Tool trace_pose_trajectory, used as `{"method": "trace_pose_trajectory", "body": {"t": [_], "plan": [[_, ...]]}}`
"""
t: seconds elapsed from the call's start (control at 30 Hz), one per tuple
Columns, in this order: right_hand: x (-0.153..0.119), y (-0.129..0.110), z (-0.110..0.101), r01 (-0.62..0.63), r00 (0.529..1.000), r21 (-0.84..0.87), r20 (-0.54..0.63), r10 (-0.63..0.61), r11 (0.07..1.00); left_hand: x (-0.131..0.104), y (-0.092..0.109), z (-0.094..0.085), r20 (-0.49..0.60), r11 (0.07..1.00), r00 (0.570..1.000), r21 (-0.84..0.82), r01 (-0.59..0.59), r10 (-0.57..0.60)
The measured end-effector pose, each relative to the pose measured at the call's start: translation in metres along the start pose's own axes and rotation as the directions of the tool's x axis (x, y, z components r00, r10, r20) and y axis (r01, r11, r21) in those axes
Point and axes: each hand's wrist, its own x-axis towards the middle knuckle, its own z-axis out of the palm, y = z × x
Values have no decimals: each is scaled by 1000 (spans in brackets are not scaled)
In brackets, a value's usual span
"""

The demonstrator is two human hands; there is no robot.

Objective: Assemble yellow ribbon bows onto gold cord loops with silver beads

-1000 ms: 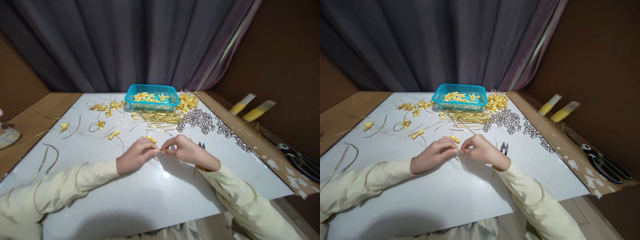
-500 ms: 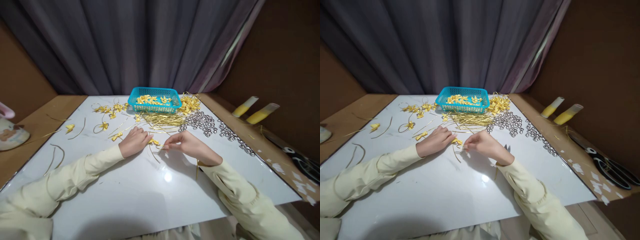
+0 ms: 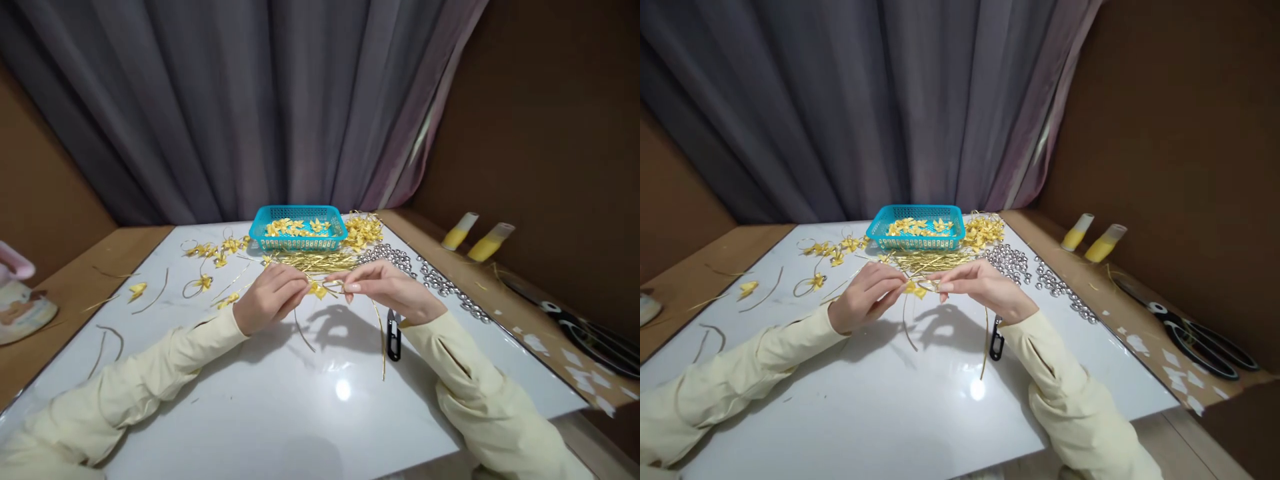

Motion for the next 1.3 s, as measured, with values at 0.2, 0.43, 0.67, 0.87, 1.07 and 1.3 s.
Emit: {"method": "trace_pose_trajectory", "body": {"t": [0.2,0.43,0.67,0.87,1.07,1.3], "plan": [[-10,-13,13,47,993,-244,119,-18,969,10,5,-10,-88,977,977,107,-183,193],[-11,-18,27,106,994,-407,71,-85,907,8,14,-8,-64,986,984,-21,-166,164],[-12,-15,30,132,991,-508,44,-127,851,6,15,-5,-27,965,999,-258,-38,31],[-13,-15,36,168,985,-562,64,-160,810,15,21,-8,196,918,962,-310,245,-191],[-13,-14,38,205,975,-621,58,-216,756,14,25,-6,283,923,940,-272,271,-192],[-15,-15,38,80,994,-651,-8,-113,755,11,24,-5,300,930,945,-292,221,-131]]}}
